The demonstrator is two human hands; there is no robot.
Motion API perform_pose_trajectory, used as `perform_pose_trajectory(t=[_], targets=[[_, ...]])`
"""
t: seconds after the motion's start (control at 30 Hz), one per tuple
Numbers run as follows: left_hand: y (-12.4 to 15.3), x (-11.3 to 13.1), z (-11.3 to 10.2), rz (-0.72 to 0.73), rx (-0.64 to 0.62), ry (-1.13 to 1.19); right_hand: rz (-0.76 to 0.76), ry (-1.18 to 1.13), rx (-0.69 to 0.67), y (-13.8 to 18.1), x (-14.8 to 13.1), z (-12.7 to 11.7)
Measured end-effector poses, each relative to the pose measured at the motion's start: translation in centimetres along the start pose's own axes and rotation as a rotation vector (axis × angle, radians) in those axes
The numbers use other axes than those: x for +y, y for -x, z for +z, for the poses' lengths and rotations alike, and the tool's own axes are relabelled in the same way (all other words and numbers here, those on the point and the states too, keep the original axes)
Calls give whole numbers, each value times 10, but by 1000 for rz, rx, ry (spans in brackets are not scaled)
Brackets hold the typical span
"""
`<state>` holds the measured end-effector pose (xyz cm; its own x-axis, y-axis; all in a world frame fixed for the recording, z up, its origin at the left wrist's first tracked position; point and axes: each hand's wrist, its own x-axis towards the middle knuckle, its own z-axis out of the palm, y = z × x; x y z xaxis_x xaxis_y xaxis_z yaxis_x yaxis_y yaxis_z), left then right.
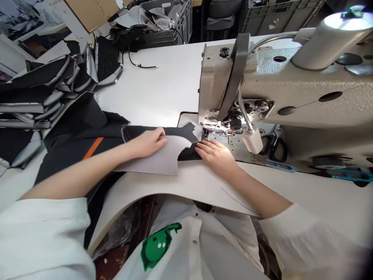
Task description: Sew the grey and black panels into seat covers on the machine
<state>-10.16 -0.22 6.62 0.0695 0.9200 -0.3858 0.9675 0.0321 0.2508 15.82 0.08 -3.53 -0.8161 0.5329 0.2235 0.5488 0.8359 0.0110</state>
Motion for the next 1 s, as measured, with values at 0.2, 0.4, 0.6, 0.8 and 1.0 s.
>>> perform_pose_trajectory(t=[0.2, 0.4, 0.6, 0.8, 1.0], targets=[[-22, 23, 86, 80, 203, -54, -29, -81, 117, 48, -11, -7], [-21, 34, 94, 442, 356, -458, -43, -119, 150, 38, -30, -3], [-10, 30, 102, 422, 413, -449, 42, -94, 182, 47, -25, 1], [-7, 28, 119, 448, 539, -349, -21, -193, 113, 51, -18, -2], [-12, 20, 106, 253, 413, 570, -25, -250, 66, 50, -15, -4]])
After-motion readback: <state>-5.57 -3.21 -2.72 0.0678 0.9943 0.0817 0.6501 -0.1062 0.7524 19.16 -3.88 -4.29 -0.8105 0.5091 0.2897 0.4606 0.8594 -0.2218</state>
